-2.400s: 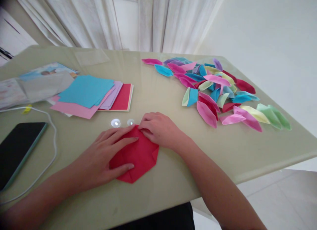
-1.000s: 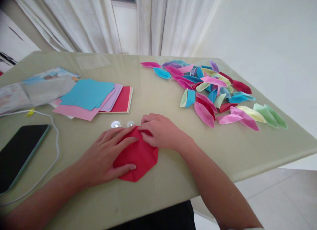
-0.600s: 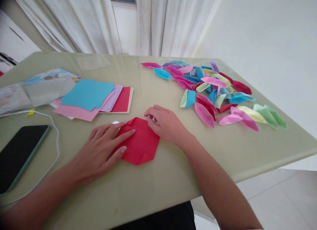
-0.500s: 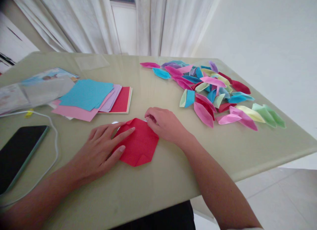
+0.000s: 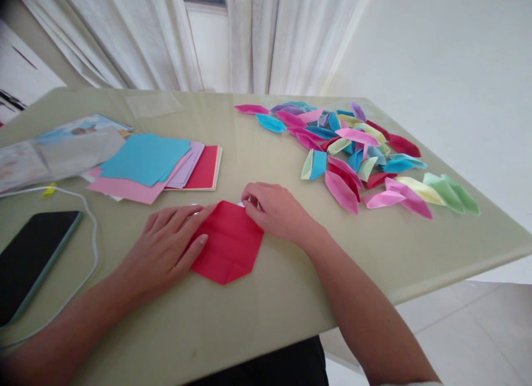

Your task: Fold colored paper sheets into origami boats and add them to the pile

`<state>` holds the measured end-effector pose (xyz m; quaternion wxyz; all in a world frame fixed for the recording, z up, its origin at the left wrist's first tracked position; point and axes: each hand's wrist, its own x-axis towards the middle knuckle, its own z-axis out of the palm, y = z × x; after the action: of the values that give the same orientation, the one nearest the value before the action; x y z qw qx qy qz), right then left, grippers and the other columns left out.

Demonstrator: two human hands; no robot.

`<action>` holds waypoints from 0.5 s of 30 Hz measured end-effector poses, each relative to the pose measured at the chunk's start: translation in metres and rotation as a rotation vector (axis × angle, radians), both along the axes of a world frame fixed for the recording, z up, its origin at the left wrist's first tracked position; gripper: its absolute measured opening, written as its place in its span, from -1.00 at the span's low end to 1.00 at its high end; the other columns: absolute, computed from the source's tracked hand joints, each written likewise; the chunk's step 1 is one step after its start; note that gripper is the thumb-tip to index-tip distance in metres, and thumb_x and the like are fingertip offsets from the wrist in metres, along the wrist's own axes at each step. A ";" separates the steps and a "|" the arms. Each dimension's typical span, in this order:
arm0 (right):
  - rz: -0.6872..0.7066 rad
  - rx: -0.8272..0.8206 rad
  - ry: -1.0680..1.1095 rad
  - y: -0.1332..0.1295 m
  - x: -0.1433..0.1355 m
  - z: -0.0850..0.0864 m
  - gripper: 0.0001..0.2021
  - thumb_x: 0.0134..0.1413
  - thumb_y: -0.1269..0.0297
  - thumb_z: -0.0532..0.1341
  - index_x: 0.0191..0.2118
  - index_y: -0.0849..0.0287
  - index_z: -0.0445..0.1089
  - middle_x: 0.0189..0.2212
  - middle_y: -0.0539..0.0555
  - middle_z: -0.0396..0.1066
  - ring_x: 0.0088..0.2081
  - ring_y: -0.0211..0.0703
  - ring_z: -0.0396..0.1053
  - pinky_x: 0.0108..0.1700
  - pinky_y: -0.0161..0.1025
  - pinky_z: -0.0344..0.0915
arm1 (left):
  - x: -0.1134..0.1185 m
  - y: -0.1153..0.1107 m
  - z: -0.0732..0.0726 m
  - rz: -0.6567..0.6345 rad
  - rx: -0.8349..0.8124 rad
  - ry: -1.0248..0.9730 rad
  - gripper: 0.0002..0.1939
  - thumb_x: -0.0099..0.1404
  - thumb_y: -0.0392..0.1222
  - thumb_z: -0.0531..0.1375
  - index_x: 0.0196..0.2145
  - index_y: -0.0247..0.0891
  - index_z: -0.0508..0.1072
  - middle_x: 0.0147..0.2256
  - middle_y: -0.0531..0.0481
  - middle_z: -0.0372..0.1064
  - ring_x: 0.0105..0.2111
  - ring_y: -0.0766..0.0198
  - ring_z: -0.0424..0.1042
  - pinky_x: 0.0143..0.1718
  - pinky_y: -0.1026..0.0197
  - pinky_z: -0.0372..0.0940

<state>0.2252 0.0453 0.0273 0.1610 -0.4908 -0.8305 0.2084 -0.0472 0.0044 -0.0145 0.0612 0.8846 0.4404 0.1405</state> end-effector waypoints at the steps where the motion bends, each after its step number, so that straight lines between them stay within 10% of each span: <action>1: -0.004 -0.001 0.005 0.000 0.000 0.000 -0.86 0.30 0.47 0.18 -0.15 0.20 0.49 -0.27 0.05 0.56 -0.29 -0.19 0.43 -0.23 -0.28 0.21 | 0.000 0.000 0.000 0.006 0.014 0.007 -0.38 0.56 -0.05 0.02 0.49 -0.19 0.15 0.26 -0.22 0.39 0.17 -0.15 0.36 0.18 -0.24 0.20; 15: -0.011 -0.079 -0.033 -0.001 0.000 -0.001 -0.89 0.34 0.39 0.20 -0.16 0.16 0.49 -0.31 0.02 0.59 -0.33 -0.20 0.46 -0.28 -0.29 0.19 | 0.000 0.002 0.001 0.025 0.013 0.037 -0.49 0.58 -0.01 -0.01 0.34 -0.17 0.40 0.26 -0.19 0.37 0.15 -0.15 0.33 0.16 -0.25 0.22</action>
<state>0.2252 0.0443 0.0261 0.1291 -0.5045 -0.8215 0.2321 -0.0474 0.0063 -0.0136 0.0457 0.8818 0.4517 0.1275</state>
